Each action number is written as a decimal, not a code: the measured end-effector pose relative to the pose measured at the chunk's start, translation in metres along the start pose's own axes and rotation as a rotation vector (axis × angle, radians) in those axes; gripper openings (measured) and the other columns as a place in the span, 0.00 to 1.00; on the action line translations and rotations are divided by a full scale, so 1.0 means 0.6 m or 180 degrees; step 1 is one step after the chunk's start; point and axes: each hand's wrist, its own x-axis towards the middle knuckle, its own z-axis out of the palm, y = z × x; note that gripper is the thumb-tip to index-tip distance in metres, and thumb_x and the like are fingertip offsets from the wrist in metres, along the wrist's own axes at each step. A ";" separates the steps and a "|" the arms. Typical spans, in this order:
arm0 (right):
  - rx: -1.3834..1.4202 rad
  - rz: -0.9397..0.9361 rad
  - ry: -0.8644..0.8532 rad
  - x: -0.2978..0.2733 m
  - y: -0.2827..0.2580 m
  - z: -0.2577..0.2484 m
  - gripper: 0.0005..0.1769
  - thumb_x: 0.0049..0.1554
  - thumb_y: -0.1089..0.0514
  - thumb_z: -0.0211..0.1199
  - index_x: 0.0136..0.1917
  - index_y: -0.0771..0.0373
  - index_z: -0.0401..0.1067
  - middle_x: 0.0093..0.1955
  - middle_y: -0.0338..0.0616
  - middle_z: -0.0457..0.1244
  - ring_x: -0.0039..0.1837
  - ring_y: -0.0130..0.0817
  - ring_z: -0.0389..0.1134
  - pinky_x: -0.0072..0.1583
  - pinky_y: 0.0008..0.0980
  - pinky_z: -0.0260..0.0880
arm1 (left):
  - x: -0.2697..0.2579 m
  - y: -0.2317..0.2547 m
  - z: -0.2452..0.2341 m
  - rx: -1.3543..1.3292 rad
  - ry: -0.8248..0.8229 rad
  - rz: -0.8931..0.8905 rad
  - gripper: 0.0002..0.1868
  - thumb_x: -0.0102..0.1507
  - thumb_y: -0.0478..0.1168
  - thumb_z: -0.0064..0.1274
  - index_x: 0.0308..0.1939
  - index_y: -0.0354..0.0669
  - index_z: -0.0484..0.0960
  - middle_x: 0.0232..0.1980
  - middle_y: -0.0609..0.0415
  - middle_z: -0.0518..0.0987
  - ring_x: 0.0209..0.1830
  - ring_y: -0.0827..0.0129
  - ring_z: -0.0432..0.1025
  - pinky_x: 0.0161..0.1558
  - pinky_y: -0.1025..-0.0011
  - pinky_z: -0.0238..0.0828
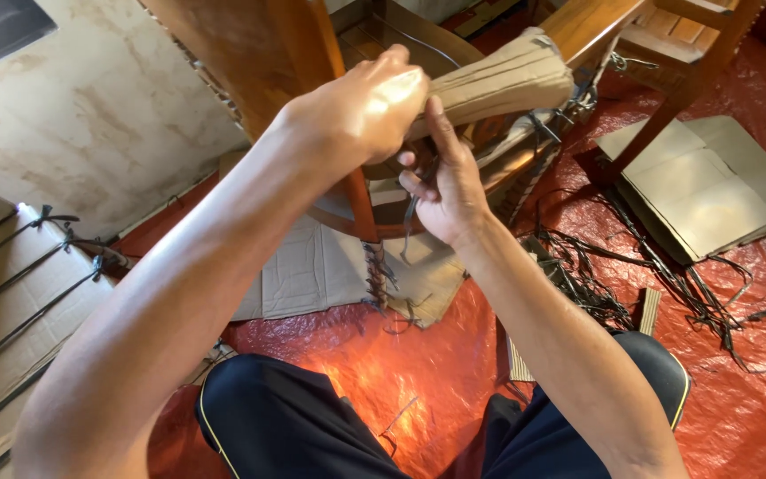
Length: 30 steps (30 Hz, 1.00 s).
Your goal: The recorder is wrapping the legs and frame of a wooden chair with cardboard and wire ties.
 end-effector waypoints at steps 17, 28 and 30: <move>-0.0105 0.0097 -0.0170 0.010 0.018 -0.018 0.28 0.54 0.31 0.64 0.51 0.56 0.71 0.41 0.34 0.68 0.36 0.18 0.68 0.27 0.13 0.53 | 0.035 -0.012 0.026 0.0369 0.0614 0.0040 0.11 0.66 0.39 0.53 0.45 0.33 0.78 0.51 0.36 0.76 0.46 0.48 0.79 0.43 0.61 0.81; -0.1208 0.0095 0.0337 -0.004 0.020 -0.029 0.44 0.43 0.19 0.65 0.43 0.63 0.67 0.38 0.36 0.64 0.30 0.17 0.57 0.27 0.17 0.52 | -0.021 -0.024 0.046 0.1523 0.2214 0.0742 0.10 0.61 0.30 0.61 0.46 0.33 0.81 0.43 0.46 0.81 0.41 0.64 0.80 0.36 0.72 0.81; -0.1270 0.0071 0.0442 -0.015 0.020 -0.019 0.43 0.43 0.21 0.67 0.47 0.63 0.68 0.37 0.35 0.62 0.30 0.17 0.56 0.27 0.17 0.51 | -0.046 -0.021 0.048 0.1382 0.2363 0.0899 0.15 0.60 0.29 0.62 0.49 0.32 0.80 0.43 0.47 0.81 0.41 0.65 0.80 0.35 0.73 0.81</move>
